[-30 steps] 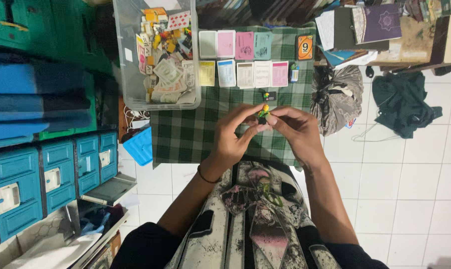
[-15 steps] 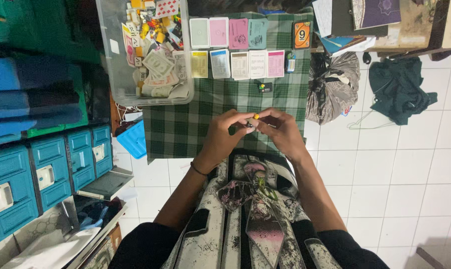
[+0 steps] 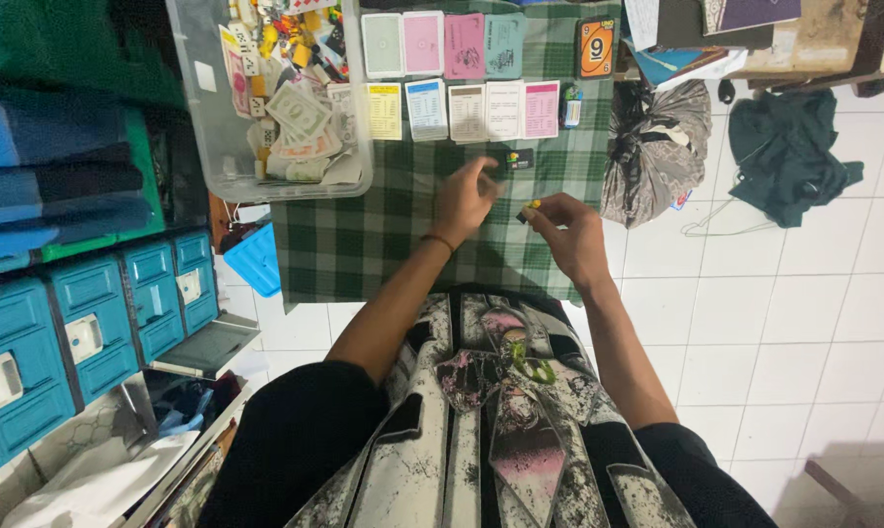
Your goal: The person assembles small Lego minifigures by picking parts from a plastic bin and connecting them on a table. They build several figures one by one, placing each completed figure on the table before starting the next.
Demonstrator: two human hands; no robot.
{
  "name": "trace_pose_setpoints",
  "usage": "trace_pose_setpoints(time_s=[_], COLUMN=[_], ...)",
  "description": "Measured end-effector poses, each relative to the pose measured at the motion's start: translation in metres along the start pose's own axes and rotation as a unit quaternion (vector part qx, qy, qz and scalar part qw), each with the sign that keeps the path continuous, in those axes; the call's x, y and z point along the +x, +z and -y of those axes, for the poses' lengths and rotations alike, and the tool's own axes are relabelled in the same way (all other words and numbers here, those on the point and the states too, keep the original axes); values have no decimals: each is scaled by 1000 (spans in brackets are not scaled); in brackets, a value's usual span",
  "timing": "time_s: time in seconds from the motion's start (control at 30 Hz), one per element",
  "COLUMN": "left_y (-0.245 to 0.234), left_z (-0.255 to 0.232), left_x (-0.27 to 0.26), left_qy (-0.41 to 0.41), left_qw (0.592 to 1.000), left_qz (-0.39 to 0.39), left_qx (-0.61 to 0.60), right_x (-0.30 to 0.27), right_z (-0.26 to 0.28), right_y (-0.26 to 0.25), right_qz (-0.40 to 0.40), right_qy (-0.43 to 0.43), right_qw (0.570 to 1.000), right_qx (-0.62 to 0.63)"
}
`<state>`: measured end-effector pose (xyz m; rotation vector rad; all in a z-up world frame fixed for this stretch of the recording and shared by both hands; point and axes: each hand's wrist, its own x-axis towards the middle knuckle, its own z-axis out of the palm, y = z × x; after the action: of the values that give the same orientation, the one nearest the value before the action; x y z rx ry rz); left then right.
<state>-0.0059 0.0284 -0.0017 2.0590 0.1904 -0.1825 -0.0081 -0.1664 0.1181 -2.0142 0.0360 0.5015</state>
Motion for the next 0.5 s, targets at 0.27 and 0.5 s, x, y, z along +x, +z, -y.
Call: trace_pose_setpoints(time_s=[0.27,0.5], left_y=[22,10], left_z=[-25,-25], left_x=[25,26], left_qy=[28,117], left_qw=[996,983], left_qz=[-82,-139], left_qx=[-13,-26], right_x=[-7,-9], right_z=[-2,6], right_y=[-8,-22], right_qz=[-26,-59], right_qy=[48,71], right_qw=[998,995], right_qx=[37,29])
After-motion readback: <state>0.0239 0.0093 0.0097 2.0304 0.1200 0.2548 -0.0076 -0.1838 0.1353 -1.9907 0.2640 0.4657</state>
